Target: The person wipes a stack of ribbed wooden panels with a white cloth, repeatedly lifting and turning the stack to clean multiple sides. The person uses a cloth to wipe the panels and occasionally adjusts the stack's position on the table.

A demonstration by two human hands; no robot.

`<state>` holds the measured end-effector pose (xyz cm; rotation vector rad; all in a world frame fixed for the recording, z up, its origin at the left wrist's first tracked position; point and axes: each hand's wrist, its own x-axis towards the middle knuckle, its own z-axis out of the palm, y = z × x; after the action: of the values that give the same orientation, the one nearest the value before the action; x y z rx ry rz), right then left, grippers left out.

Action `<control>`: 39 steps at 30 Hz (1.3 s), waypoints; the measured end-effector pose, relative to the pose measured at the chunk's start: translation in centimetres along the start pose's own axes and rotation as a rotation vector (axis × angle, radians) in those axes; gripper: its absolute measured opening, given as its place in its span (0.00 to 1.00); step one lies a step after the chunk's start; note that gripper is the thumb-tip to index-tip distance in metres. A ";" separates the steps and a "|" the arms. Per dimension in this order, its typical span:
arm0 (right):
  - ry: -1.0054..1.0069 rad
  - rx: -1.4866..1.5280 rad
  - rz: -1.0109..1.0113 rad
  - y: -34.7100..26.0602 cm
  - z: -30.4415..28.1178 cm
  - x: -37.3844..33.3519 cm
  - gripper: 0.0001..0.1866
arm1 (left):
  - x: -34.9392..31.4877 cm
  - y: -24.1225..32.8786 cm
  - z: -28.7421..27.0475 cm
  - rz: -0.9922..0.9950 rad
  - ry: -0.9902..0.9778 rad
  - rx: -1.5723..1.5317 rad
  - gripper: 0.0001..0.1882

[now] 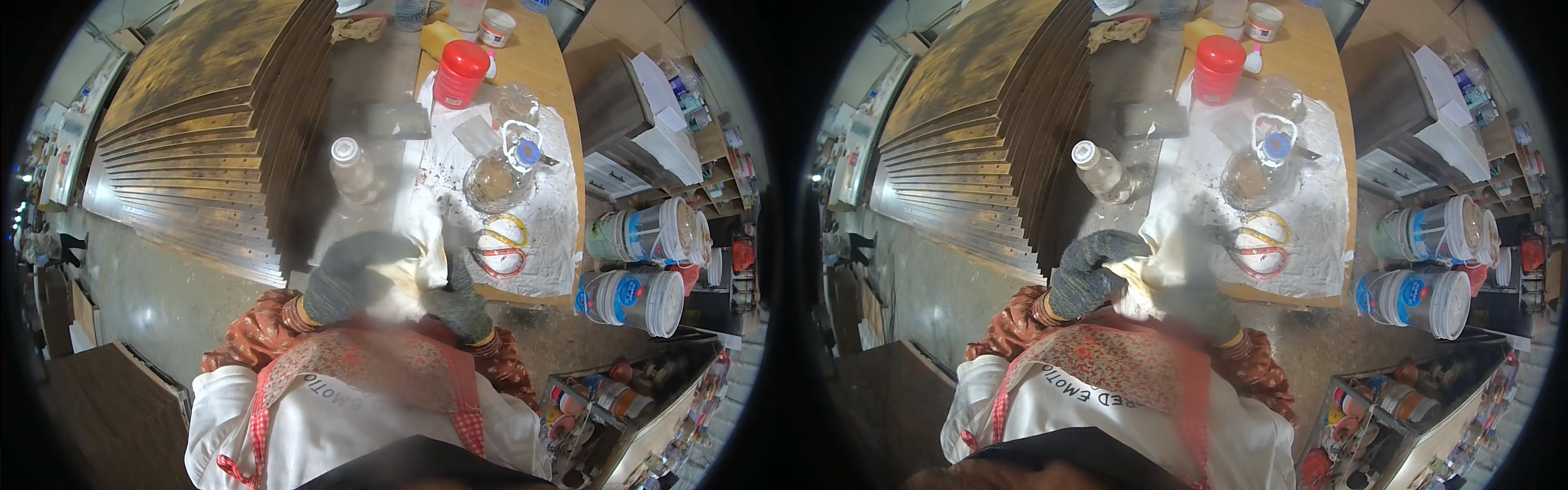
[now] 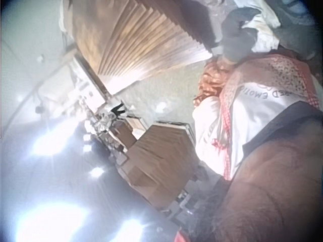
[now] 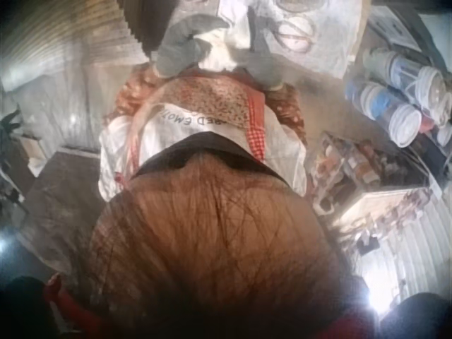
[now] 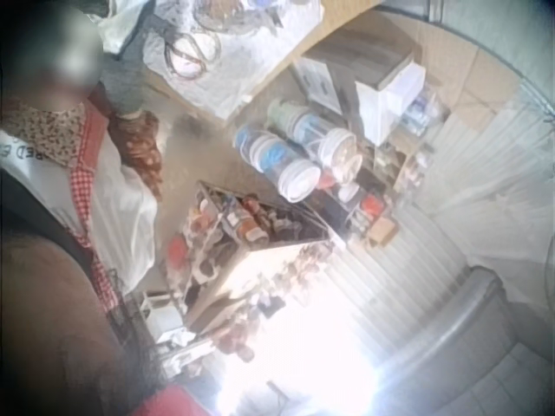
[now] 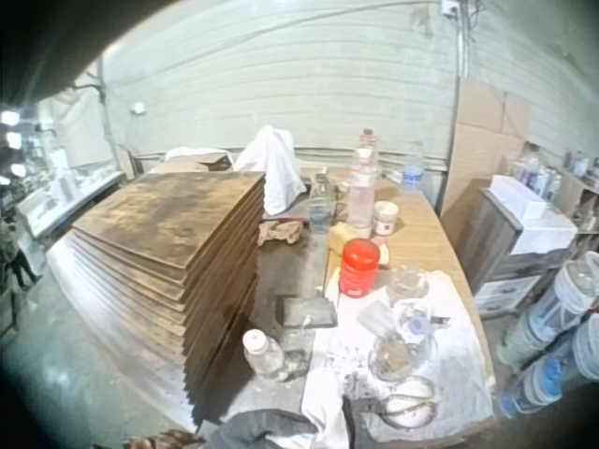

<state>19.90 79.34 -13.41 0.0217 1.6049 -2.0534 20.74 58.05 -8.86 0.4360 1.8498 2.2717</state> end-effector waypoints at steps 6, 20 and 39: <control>0.247 -0.453 -0.638 -1.4 0.1 0.3 0.35 | -1.1 -1.5 -0.9 0.080 0.302 0.176 0.26; 0.253 -0.455 -0.437 -0.8 -1.9 1.2 0.34 | 6.9 -8.3 -7.0 0.058 0.718 0.926 0.46; -0.050 0.006 -0.278 -3.8 -0.3 1.9 0.40 | 4.0 -0.5 -3.2 0.280 -0.073 1.889 0.25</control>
<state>16.61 79.47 -10.74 -0.2631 1.6471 -2.2458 15.90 56.42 -9.46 0.8815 3.2989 -0.1907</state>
